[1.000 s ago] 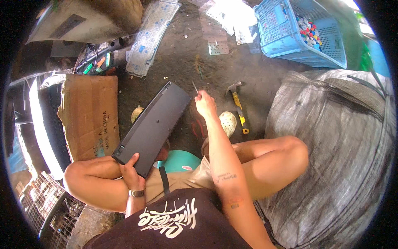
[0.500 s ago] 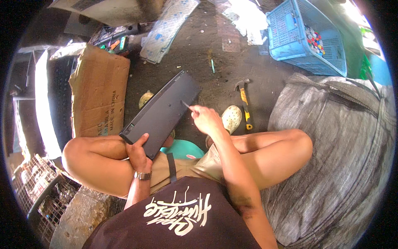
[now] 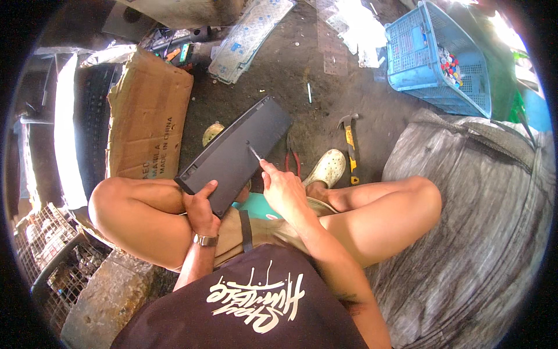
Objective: The person sits on the floor and disassembles a flat electronic device. They use a screwdriver to remove screws from the back cover, then use a hammer to pry off the cover, revealing the internal components. They remove protective foam and inspect the interior.
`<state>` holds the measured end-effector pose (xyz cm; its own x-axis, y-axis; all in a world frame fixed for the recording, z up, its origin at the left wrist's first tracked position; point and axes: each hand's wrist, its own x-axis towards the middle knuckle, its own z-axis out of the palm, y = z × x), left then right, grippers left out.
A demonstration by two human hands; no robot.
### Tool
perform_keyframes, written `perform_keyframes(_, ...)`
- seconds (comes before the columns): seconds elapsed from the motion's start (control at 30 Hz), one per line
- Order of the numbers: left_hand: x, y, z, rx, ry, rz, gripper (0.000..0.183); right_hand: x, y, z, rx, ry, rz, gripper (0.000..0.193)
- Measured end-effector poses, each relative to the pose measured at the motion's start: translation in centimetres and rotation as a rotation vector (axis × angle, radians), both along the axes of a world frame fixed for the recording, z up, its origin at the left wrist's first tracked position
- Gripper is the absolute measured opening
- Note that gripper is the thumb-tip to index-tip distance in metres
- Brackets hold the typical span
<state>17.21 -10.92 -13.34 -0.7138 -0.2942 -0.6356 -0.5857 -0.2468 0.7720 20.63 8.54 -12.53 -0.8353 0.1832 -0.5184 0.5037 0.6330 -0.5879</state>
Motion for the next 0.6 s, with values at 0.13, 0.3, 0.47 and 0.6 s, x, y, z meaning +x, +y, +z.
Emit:
perform_keyframes(0.13, 0.1, 0.2, 0.0, -0.010, 0.037, 0.032, 0.067, -0.4, 0.0, 0.1, 0.002, -0.164, 0.024, 0.034)
perform_keyframes(0.3, 0.2, 0.3, 0.2, 0.002, 0.016, 0.029, 0.063, -1.8, 0.3, 0.0, -0.003, -0.052, 0.055, 0.034)
perform_keyframes(0.47, 0.2, 0.4, 0.5, -0.009, 0.076, 0.010, 0.054, -3.8, 0.8, 0.0, 0.029, -0.124, 0.156, 0.033)
perform_keyframes(0.6, 0.2, 0.4, 0.4, -0.041, 0.049, 0.013, 0.048, -2.3, -1.3, -0.6, 0.113, -0.069, 0.152, 0.031)
